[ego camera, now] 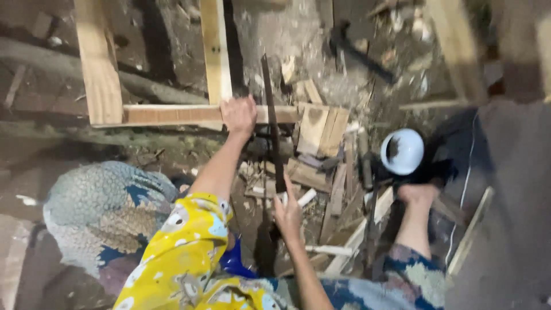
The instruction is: A person is manually sawing a piece of wood that is part of a wooden frame.
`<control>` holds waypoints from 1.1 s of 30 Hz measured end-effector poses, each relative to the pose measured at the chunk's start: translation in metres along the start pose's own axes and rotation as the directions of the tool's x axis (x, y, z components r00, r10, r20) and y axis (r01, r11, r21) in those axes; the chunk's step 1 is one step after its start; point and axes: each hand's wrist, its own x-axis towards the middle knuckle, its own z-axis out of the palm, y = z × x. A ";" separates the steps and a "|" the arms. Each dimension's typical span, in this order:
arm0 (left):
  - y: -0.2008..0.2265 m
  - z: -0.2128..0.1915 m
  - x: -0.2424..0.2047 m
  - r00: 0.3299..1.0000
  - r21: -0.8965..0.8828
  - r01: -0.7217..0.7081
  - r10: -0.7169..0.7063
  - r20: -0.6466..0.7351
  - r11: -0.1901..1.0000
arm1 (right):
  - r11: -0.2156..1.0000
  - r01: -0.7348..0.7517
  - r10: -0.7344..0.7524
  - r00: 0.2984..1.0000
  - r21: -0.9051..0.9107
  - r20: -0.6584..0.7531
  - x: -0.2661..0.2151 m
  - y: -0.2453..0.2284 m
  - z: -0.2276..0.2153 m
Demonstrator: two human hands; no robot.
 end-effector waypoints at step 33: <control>-0.002 0.021 -0.005 0.998 -0.035 -0.052 0.051 -0.027 0.998 | 0.991 0.093 -0.102 0.991 -0.094 -0.089 0.033 -0.004 0.024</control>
